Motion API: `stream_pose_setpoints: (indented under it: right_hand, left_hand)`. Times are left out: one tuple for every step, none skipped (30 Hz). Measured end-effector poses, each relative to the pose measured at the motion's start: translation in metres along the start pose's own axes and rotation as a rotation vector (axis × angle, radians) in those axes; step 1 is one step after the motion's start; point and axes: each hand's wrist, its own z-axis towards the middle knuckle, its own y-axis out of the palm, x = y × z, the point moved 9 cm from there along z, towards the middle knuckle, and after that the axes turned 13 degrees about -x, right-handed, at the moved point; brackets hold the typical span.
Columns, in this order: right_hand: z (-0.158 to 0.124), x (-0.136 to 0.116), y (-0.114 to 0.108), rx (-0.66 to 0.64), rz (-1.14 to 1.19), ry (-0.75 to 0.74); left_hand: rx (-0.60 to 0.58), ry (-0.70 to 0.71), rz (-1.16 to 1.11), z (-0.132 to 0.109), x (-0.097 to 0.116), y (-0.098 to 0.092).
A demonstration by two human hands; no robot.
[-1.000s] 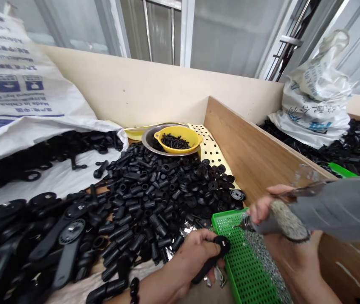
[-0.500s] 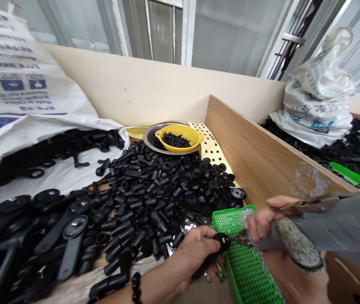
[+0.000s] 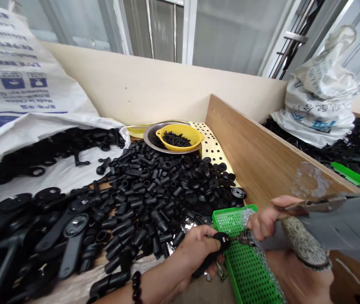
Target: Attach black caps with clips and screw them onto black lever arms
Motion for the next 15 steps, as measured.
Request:
stream_pose_setpoints:
  right_hand:
    - [0.0001,-0.0003,-0.0002,0.003,-0.002,0.000]
    - [0.0003,-0.0006,-0.0002,0.006,-0.001,-0.002]
    - [0.0003,-0.0003,0.0000,0.007,0.002,0.001]
    - [0.0002,0.0002,0.0004,0.007,0.008,0.004]
    - [-0.0001,0.0008,0.0010,0.005,0.014,0.007]
    - [-0.0005,0.0012,0.0015,0.004,0.019,0.007]
    - [-0.0010,0.0016,0.0021,0.002,0.023,0.010]
    - [-0.0016,0.0019,0.0023,0.003,0.025,0.013]
    - [-0.0020,0.0019,0.0024,0.005,0.022,0.016]
    - [-0.0024,0.0012,0.0024,0.006,0.015,0.013]
    - [-0.0023,0.0006,0.0026,0.004,0.007,0.011]
    - [-0.0021,-0.0001,0.0028,0.004,0.000,0.009]
    - [-0.0016,-0.0003,0.0032,0.001,-0.003,0.011]
    - [-0.0011,-0.0002,0.0034,0.000,-0.001,0.014]
    - [-0.0005,0.0004,0.0038,-0.004,0.006,0.019]
  left_hand:
    - [0.001,0.001,0.002,0.0001,0.0001,-0.0001]
    - [0.002,0.001,0.005,0.0001,0.0003,0.0000]
    - [0.003,0.003,0.007,-0.0001,0.0006,0.0002]
    - [0.005,0.005,0.009,-0.0005,0.0010,0.0003]
    - [0.007,0.008,0.010,-0.0009,0.0014,0.0006]
    - [0.007,0.010,0.010,-0.0015,0.0018,0.0009]
    - [0.007,0.013,0.011,-0.0020,0.0022,0.0013]
    - [0.004,0.016,0.011,-0.0024,0.0027,0.0018]
    - [0.001,0.020,0.012,-0.0028,0.0031,0.0022]
    - [-0.001,0.024,0.012,-0.0029,0.0036,0.0025]
    - [-0.004,0.026,0.012,-0.0028,0.0039,0.0028]
    - [-0.004,0.028,0.012,-0.0026,0.0041,0.0027]
    - [-0.003,0.028,0.011,-0.0024,0.0042,0.0025]
    - [0.001,0.028,0.008,-0.0021,0.0042,0.0021]
    - [0.003,0.027,0.006,-0.0018,0.0043,0.0019]
